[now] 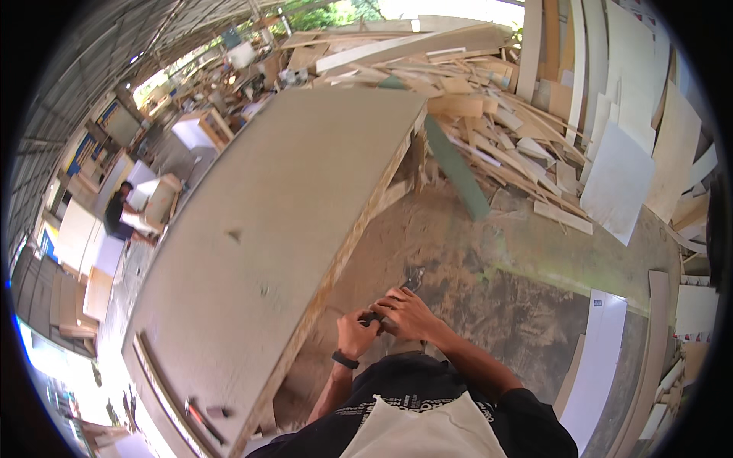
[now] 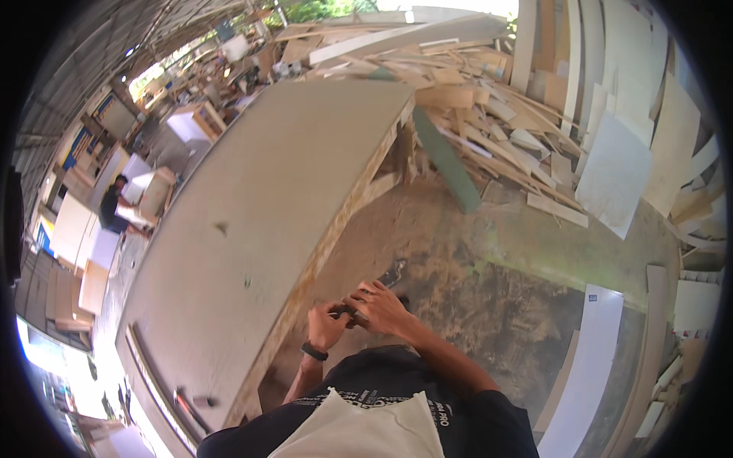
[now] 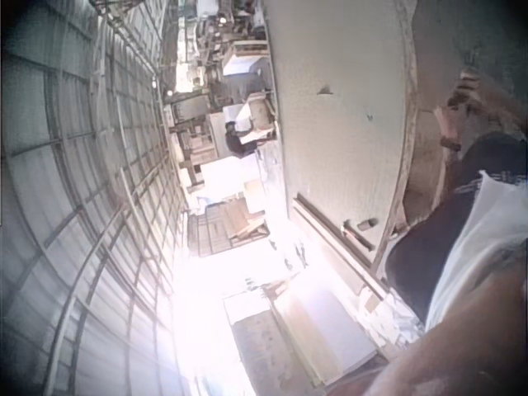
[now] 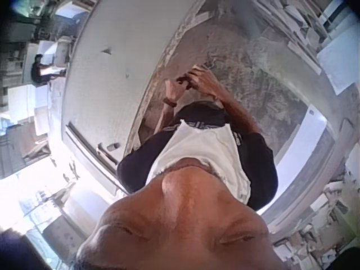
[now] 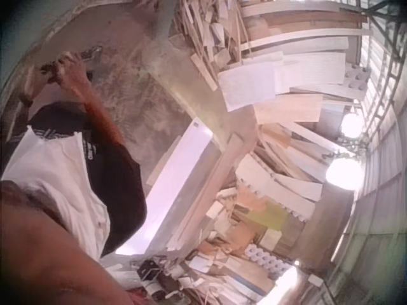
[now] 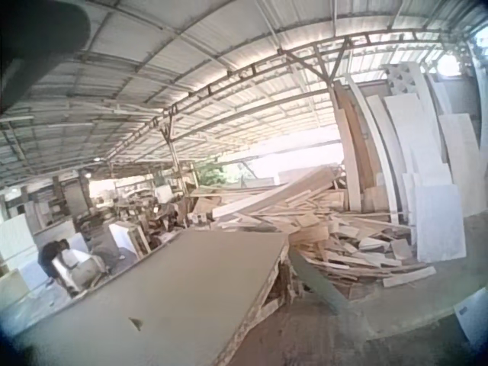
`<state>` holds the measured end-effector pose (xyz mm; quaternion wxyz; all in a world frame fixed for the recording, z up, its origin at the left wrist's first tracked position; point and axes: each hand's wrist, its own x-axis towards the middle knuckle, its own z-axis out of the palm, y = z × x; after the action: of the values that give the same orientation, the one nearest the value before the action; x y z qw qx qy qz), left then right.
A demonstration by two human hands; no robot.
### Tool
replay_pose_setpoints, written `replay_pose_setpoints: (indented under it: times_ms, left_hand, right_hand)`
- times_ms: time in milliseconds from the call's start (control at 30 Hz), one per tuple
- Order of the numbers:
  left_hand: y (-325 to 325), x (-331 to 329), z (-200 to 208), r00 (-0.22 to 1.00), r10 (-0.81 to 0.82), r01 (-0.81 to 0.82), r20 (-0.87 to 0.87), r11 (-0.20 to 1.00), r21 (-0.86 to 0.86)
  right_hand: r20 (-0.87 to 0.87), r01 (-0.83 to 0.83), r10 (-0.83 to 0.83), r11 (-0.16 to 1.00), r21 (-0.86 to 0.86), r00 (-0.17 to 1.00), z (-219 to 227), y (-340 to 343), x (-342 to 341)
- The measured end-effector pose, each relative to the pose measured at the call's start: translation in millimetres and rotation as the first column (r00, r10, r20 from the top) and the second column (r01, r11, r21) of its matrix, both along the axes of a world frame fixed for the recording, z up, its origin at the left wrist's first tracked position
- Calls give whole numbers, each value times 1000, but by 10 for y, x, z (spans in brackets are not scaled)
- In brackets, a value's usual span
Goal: The person assembles a wooden drawer unit by placing a drawer box onto a workbench, inserting a long perforated wooden strip, and using a hammer to secure it. They also handle a sanding block and a tape measure during the process.
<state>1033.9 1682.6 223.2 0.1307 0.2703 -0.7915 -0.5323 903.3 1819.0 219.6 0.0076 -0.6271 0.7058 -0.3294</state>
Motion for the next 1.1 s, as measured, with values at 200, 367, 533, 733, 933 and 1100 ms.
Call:
replay_pose_setpoints:
  times_ms: [200, 367, 533, 733, 933, 1100]
  left_hand:
    - [-509, -2130, 243, 962, -271, 271, 11, 962, -33]
    - [-812, -3178, 387, 924, -347, 369, -163, 919, 137]
    - [-1150, -3613, -219, 989, -111, 131, -96, 963, 235]
    - [-1515, -3308, -1024, 879, 405, -468, 251, 835, 291]
    - [-1342, -3008, -1407, 607, 642, -788, 468, 562, 253]
    - [-594, -2630, -1691, 503, 540, -725, 675, 689, -10]
  right_hand:
    - [-132, 288, -295, 955, -68, 946, -305, -211, -1696]
    - [251, 522, -507, 853, 5, 825, -601, -631, -2937]
    - [203, 607, -655, 753, 254, 728, -1448, -1078, -4533]
    - [88, 535, -637, 707, 463, 766, -2038, -1721, -6310]
    - [174, 387, -580, 707, 592, 795, -2366, -2275, -7431]
    - [319, 366, -582, 763, 533, 748, -2610, -2686, -7778]
